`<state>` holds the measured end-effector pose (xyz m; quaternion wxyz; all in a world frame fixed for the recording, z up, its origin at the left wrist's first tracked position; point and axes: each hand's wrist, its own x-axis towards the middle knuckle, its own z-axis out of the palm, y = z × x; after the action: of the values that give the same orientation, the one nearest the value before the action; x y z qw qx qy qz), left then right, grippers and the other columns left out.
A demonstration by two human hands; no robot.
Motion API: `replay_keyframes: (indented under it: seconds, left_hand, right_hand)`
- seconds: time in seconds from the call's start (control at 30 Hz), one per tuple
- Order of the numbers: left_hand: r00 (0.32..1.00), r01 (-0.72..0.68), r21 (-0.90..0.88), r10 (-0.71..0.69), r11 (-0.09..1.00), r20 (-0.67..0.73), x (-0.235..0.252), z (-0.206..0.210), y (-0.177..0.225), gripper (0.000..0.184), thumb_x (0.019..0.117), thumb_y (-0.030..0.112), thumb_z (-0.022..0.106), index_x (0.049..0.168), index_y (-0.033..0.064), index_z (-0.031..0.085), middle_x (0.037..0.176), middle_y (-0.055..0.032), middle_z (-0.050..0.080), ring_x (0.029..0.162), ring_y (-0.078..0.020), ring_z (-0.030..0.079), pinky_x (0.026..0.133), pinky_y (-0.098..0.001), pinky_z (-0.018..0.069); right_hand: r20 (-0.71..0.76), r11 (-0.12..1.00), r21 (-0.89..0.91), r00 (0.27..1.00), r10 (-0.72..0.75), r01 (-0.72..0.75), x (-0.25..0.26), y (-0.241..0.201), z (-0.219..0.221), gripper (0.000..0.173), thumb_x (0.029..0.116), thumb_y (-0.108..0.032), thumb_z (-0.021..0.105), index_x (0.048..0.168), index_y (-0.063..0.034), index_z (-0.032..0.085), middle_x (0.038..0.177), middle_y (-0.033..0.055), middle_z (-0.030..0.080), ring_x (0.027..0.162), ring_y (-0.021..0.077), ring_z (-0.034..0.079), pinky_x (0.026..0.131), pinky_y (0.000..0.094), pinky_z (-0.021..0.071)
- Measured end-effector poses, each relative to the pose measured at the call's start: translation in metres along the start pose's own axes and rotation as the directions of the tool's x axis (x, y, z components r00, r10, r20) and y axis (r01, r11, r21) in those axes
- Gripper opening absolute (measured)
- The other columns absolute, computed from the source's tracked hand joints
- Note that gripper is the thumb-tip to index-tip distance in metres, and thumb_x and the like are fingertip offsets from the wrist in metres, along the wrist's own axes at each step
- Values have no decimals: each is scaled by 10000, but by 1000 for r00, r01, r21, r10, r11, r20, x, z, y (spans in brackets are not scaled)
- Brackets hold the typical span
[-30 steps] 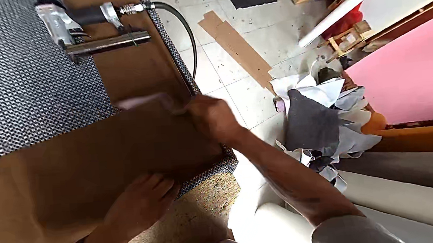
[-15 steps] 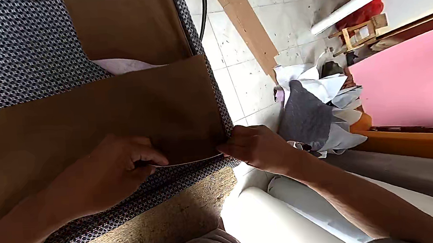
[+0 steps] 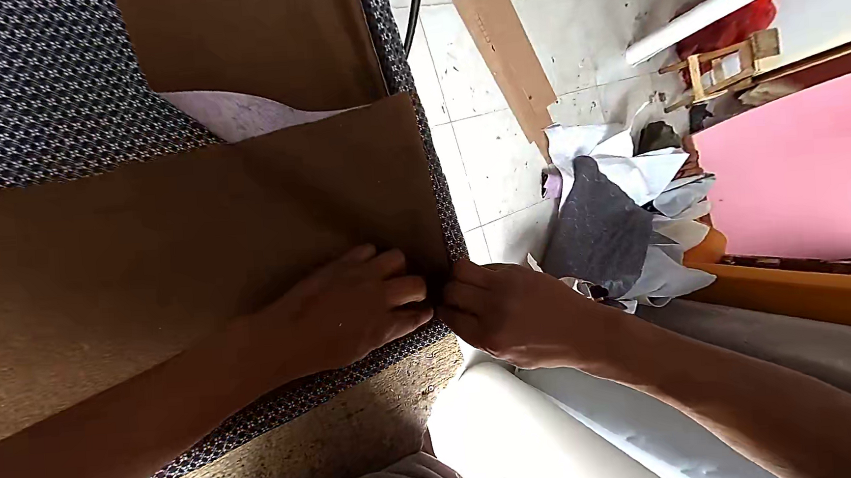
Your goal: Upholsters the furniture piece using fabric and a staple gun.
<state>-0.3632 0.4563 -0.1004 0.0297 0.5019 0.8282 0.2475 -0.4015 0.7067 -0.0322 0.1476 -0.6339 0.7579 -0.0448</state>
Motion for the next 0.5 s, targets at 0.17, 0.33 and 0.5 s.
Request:
replay_keyframes:
  seconds: [0.17,0.33,0.5]
  left_hand:
    - [999,-43,42,42,998,27,0,2,0,318,1050,172,455,1226,236,713,1167,23,649,1050,-230,571,776,-386,441]
    - [998,-50,34,49,998,44,27,2,-3,305,1049,205,451,1189,241,720,1182,3,640,1076,-257,562,792,-408,434]
    - [1000,-8,35,7,999,19,19,6,-6,354,1025,212,465,1289,307,681,1226,14,633,1164,-275,536,848,-432,426]
  right_hand:
    - [60,997,-75,998,-24,29,1,-5,-6,192,986,-67,493,898,-37,661,838,65,586,852,247,594,662,343,503]
    - [101,993,-122,995,5,8,-9,-8,-16,218,987,-61,451,861,-37,628,815,61,573,787,234,592,572,337,456]
    - [114,1000,1,993,-24,25,-8,11,-22,195,989,-73,486,930,-65,672,900,51,636,878,227,622,635,346,479]
